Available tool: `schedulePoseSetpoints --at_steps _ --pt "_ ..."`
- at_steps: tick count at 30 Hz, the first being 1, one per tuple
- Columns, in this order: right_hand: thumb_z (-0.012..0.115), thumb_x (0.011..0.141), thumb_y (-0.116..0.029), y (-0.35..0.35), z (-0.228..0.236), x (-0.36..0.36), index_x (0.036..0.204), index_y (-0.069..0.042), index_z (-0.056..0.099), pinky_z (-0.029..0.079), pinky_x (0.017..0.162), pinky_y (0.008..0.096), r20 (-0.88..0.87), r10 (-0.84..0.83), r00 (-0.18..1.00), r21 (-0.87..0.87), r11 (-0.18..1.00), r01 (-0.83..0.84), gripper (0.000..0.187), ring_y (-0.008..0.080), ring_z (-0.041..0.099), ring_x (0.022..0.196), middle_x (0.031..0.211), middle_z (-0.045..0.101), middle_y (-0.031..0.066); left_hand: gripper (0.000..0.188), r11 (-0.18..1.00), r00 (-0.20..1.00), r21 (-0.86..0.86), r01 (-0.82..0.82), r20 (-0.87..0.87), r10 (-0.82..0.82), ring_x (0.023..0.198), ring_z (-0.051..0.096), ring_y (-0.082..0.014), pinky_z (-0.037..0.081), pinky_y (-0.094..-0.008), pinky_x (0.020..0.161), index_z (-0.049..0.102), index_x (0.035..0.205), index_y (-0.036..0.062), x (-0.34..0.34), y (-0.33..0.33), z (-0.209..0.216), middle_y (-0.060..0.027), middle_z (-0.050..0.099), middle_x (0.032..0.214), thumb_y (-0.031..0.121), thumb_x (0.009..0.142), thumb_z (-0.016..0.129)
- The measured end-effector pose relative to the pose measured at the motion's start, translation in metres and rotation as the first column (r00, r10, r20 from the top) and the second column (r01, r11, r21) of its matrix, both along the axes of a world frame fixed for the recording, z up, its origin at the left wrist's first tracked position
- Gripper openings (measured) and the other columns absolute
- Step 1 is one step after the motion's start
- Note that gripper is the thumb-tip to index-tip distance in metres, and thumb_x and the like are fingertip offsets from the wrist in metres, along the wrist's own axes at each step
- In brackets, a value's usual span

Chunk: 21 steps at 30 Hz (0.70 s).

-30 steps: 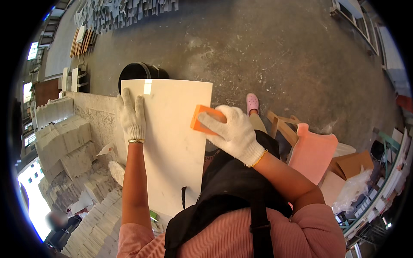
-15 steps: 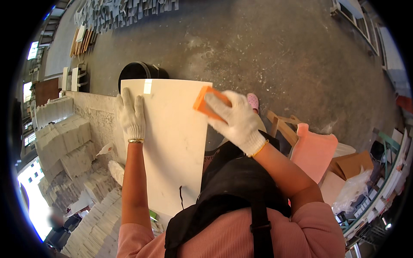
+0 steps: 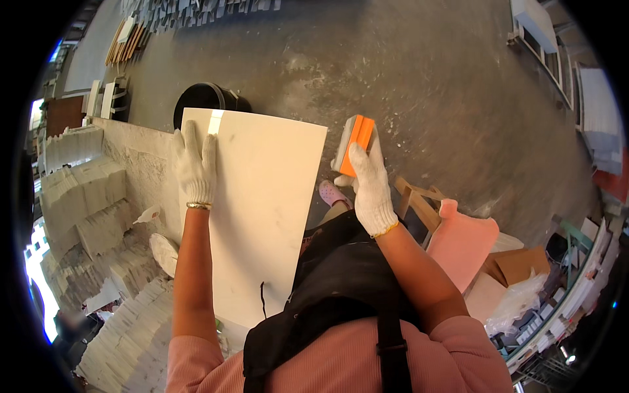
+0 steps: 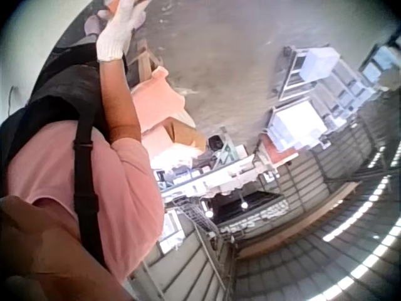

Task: The person scrapes the edges of a white rectangular tile with a metal scraper, then smooths the edges with an orange sponge and a green sponge. The person flips the tile to work on the opposite side, repeating the scraping and smoothing process.

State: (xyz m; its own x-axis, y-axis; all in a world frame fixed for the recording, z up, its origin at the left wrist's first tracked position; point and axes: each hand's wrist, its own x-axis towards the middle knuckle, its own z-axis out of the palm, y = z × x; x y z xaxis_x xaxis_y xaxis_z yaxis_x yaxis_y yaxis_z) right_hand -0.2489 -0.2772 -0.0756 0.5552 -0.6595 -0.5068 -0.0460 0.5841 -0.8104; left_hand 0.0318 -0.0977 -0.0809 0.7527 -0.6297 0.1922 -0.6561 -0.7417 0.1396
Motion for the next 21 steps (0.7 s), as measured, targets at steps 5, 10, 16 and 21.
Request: schedulePoseSetpoints --at_steps 5,10,16,21 --pt "0.061 0.095 -0.053 -0.002 -0.007 0.032 0.162 -0.012 0.015 0.050 0.065 0.0228 0.010 0.001 1.000 -0.037 0.999 -0.001 0.092 0.0112 0.058 0.096 0.130 0.053 0.0043 0.061 0.999 0.987 -0.043 0.033 0.157 -0.026 0.121 0.053 -0.0426 0.043 -0.0536 0.101 0.052 0.141 0.0119 0.004 0.007 -0.014 -0.0270 0.051 0.139 0.049 0.093 0.063" --pt "0.060 0.096 -0.044 -0.007 -0.024 0.049 0.164 -0.016 0.004 0.050 0.078 0.0274 0.052 -0.109 0.993 -0.089 0.990 0.114 0.093 0.0167 0.053 0.114 0.144 0.045 0.0065 0.061 0.999 0.998 -0.048 -0.025 0.063 0.028 0.127 0.051 -0.0411 0.042 -0.0522 0.103 0.054 0.141 0.0143 -0.001 -0.001 -0.006 -0.0261 0.050 0.142 0.050 0.092 0.063" --pt "0.058 0.099 -0.037 0.003 -0.023 0.034 0.164 -0.013 0.005 0.047 0.091 0.0324 0.189 -0.023 0.982 0.031 0.999 0.018 0.088 0.0181 0.050 0.120 0.143 0.043 0.0062 0.061 0.995 0.989 -0.074 -0.063 0.128 0.072 0.128 0.050 -0.0382 0.041 -0.0514 0.103 0.055 0.140 0.0174 -0.001 0.006 -0.017 -0.0243 0.050 0.143 0.053 0.091 0.062" --pt "0.054 0.101 -0.033 0.001 -0.035 0.051 0.164 -0.015 0.002 0.051 0.079 0.0290 0.150 -0.231 0.961 -0.058 0.969 0.242 0.085 0.0143 0.054 0.107 0.134 0.047 0.0065 0.061 0.993 0.992 -0.085 -0.077 0.090 0.085 0.130 0.048 -0.0374 0.040 -0.0515 0.103 0.055 0.140 0.0191 -0.003 0.001 -0.012 -0.0228 0.050 0.144 0.055 0.091 0.061"
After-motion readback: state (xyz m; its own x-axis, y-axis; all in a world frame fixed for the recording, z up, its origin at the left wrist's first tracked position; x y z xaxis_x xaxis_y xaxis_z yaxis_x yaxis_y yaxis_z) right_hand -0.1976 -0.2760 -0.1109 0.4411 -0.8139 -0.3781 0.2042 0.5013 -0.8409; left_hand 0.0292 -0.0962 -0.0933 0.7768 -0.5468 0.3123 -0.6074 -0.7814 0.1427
